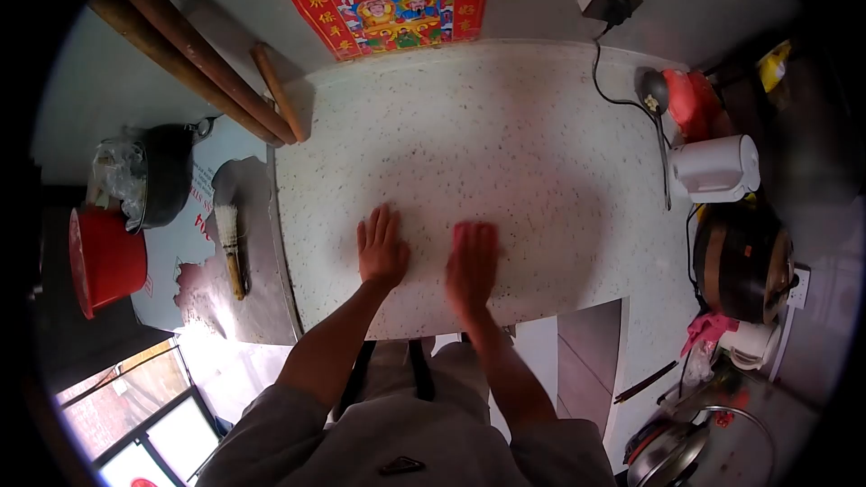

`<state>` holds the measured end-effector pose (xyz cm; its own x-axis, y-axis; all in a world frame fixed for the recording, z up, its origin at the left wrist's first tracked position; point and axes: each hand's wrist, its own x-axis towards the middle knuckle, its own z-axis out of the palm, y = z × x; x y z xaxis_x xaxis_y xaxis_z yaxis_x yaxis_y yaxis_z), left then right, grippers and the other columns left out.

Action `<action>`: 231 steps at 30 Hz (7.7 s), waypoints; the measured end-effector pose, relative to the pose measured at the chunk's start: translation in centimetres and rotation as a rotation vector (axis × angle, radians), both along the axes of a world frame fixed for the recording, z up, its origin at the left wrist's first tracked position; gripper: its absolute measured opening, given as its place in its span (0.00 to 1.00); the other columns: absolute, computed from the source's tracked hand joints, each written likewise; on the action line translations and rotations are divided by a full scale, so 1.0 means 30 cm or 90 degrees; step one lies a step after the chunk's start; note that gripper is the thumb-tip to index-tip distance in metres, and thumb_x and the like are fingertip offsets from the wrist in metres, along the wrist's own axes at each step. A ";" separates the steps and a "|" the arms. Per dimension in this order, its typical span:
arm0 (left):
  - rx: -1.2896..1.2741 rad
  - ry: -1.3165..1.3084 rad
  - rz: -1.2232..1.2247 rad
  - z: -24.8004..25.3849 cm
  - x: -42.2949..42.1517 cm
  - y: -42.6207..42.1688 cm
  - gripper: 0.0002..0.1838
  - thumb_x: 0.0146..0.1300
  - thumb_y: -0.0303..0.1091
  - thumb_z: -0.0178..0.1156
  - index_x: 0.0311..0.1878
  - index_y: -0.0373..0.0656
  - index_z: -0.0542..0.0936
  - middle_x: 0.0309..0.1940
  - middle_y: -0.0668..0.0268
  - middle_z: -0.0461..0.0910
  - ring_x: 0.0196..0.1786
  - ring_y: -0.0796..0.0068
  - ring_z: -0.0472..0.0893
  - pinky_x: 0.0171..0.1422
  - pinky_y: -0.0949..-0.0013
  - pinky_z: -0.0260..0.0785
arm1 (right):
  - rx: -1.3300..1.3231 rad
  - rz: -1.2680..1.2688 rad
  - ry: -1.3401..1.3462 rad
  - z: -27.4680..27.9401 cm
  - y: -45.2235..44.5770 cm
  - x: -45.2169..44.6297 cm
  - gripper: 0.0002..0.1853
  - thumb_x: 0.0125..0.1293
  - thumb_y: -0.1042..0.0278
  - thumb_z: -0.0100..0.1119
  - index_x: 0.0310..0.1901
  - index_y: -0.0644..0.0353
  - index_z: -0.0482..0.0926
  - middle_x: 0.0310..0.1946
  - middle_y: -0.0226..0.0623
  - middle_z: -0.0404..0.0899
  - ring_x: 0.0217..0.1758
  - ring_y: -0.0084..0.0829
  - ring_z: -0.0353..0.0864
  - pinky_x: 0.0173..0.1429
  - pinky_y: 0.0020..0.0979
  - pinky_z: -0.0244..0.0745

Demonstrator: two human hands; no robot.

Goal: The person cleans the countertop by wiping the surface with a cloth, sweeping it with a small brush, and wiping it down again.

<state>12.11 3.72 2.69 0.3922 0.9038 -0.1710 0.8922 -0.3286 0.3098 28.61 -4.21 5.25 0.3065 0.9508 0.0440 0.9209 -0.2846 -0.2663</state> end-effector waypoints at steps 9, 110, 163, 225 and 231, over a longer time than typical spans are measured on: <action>0.007 -0.019 0.001 -0.011 -0.010 -0.007 0.38 0.63 0.40 0.56 0.77 0.47 0.59 0.81 0.60 0.50 0.83 0.59 0.47 0.84 0.47 0.35 | 0.147 0.098 -0.044 -0.011 0.154 0.169 0.22 0.64 0.70 0.54 0.60 0.63 0.71 0.61 0.47 0.69 0.71 0.50 0.63 0.70 0.50 0.62; 0.051 -0.013 0.026 -0.008 -0.090 0.008 0.35 0.66 0.39 0.52 0.75 0.43 0.60 0.80 0.57 0.49 0.83 0.60 0.46 0.84 0.46 0.36 | 0.033 0.134 0.053 -0.001 -0.099 0.017 0.35 0.56 0.76 0.60 0.68 0.64 0.64 0.68 0.52 0.63 0.74 0.58 0.58 0.73 0.58 0.55; 0.117 -0.155 0.314 0.253 -1.107 -0.222 0.38 0.59 0.37 0.58 0.75 0.44 0.61 0.76 0.45 0.54 0.76 0.42 0.58 0.78 0.47 0.51 | 0.097 0.323 0.316 0.102 0.003 -1.112 0.35 0.66 0.60 0.60 0.72 0.62 0.61 0.73 0.53 0.60 0.75 0.53 0.60 0.73 0.61 0.55; -0.091 -0.117 -0.102 0.159 0.268 -0.100 0.44 0.60 0.43 0.63 0.78 0.49 0.56 0.81 0.56 0.45 0.83 0.52 0.43 0.82 0.41 0.38 | 0.114 -0.348 0.406 0.010 -0.196 0.511 0.31 0.73 0.57 0.47 0.74 0.55 0.56 0.46 0.58 0.83 0.43 0.55 0.86 0.49 0.49 0.80; -0.128 -0.102 -0.062 0.102 0.190 0.002 0.42 0.60 0.41 0.61 0.77 0.47 0.57 0.81 0.57 0.46 0.83 0.53 0.43 0.83 0.43 0.37 | -0.110 -0.260 0.261 0.019 -0.064 0.371 0.31 0.73 0.58 0.48 0.76 0.50 0.57 0.42 0.53 0.85 0.44 0.57 0.84 0.51 0.51 0.78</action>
<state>17.80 3.77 5.74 0.5124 0.8147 -0.2716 0.7937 -0.3286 0.5119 39.73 -6.14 5.81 0.6081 0.7352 -0.2993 0.5593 -0.6644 -0.4957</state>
